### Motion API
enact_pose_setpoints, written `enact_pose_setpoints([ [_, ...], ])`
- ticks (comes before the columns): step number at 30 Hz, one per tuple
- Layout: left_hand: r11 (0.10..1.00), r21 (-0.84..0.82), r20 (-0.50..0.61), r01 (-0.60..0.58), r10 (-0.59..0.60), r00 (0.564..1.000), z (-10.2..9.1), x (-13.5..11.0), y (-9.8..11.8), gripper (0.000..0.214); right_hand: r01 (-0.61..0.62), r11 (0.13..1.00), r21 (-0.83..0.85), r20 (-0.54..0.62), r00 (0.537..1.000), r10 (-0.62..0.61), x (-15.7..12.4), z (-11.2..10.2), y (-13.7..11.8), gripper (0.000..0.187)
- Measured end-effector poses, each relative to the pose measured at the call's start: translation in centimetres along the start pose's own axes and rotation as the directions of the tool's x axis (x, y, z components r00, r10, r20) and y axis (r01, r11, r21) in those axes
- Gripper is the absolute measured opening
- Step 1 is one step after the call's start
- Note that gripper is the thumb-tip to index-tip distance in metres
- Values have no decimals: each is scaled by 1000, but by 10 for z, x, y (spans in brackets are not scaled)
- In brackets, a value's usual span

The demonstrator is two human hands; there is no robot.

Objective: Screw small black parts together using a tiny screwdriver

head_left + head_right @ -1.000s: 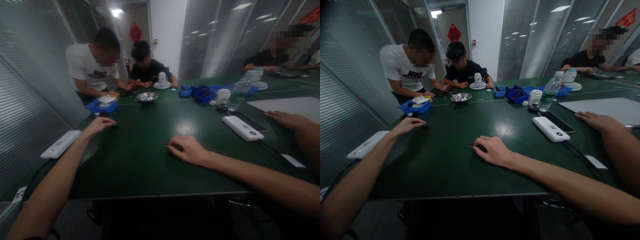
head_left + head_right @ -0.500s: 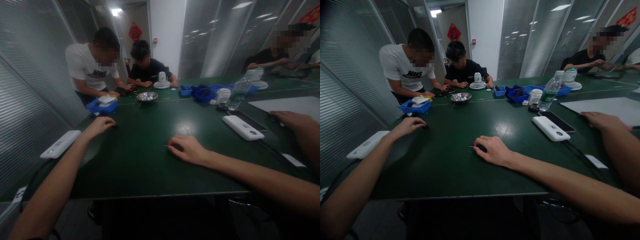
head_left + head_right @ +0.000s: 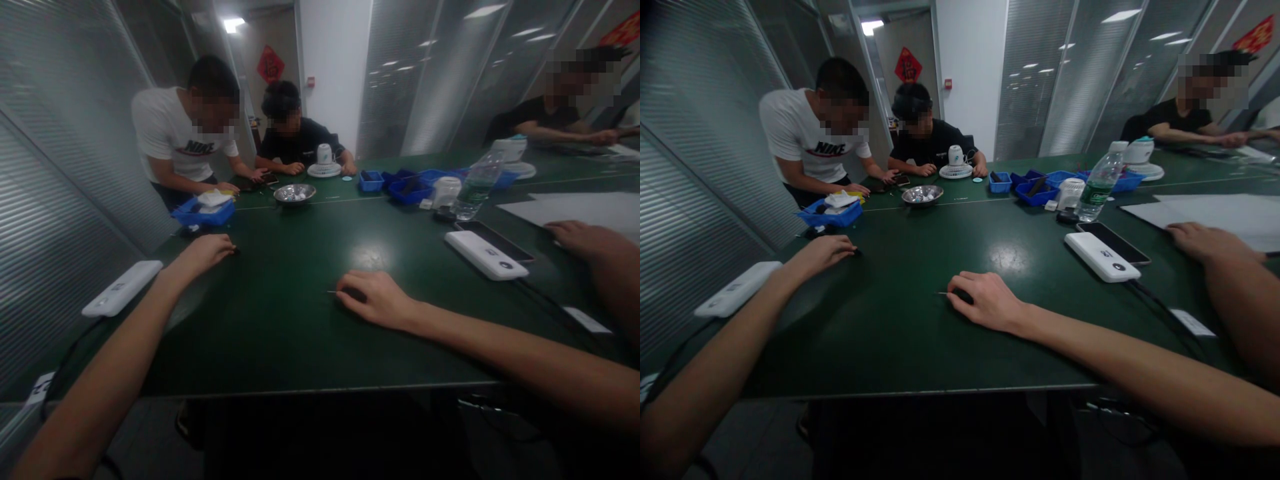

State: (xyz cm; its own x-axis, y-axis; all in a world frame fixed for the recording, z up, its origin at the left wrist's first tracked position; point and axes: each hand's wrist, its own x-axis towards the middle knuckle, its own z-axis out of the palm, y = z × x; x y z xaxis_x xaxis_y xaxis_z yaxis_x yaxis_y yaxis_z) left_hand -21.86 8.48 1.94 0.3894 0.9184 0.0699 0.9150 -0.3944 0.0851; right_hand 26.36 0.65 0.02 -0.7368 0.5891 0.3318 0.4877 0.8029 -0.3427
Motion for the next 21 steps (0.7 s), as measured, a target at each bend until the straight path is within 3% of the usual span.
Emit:
enact_pose_setpoints([
  [4,994,-35,-8,-105,104,994,1,4,38,37,-1,1000,-12,-11,1000,1,1,0,0,22],
  [9,885,-281,-145,-370,342,928,23,14,130,30,15,1000,-16,-42,999,-16,2,3,5,24],
  [13,771,-469,-217,-431,373,902,38,14,191,24,16,1000,-14,-43,999,-16,1,5,8,25],
  [16,763,-523,-186,-380,333,924,40,12,205,22,-1,1000,-30,-34,999,0,1,5,6,23],
  [21,757,-565,-136,-328,307,942,37,12,206,21,-16,998,-53,-31,999,14,2,3,4,24],
])
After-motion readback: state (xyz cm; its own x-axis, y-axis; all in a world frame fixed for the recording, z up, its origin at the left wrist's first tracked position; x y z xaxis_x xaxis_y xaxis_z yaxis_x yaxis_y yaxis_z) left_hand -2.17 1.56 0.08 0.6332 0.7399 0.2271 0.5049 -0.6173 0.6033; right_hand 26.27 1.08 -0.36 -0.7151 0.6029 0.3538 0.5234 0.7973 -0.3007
